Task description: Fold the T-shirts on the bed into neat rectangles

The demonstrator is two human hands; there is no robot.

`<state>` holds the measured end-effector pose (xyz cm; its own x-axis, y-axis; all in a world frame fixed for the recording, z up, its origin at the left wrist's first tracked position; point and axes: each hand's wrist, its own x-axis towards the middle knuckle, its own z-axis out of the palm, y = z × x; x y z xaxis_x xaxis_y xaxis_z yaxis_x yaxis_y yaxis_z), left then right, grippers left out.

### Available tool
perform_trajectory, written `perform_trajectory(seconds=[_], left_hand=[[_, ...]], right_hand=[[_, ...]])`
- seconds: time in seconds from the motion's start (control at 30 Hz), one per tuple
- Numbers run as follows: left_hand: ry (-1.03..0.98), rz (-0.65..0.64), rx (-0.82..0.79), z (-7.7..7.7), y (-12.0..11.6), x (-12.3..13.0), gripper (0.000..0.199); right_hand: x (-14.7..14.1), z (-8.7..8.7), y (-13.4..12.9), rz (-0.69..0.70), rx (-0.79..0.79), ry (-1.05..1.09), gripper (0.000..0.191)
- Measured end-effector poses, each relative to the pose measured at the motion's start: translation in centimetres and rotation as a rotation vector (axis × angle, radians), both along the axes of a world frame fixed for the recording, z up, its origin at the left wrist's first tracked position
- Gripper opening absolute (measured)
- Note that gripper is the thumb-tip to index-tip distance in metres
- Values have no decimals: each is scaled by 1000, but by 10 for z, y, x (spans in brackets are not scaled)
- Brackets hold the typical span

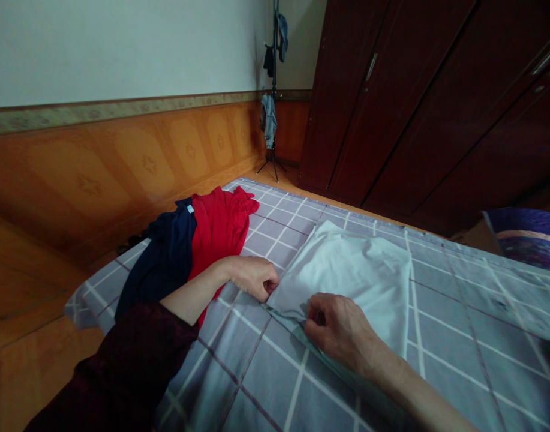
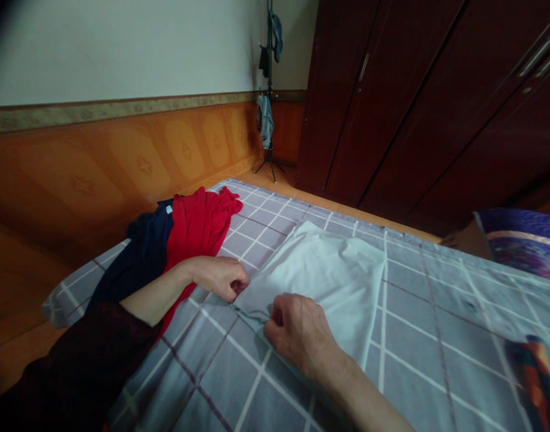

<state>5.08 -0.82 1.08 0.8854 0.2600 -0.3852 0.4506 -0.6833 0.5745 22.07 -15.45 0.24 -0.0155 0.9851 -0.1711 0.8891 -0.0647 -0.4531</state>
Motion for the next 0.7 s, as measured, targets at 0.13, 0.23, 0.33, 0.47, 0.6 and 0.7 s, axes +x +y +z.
perform_trajectory(seconds=[0.13, 0.23, 0.33, 0.47, 0.6, 0.7], left_hand=[[13, 27, -42, 0, 8, -6, 10], [54, -12, -48, 0, 6, -6, 10], [10, -32, 41, 1, -1, -2, 12], [-91, -15, -28, 2, -1, -1, 10], [-138, 40, -182, 1, 11, -9, 7], [-134, 38, -304, -3, 17, -13, 6]], right_hand=[[2, 2, 2, 2, -41, 9, 11], [1, 4, 2, 26, -45, -4, 11], [-3, 4, -3, 110, 11, -67, 6], [-9, -4, -9, 231, 123, -199, 12], [-6, -11, -7, 216, 167, -197, 10], [0, -8, 0, 101, 56, -104, 8]])
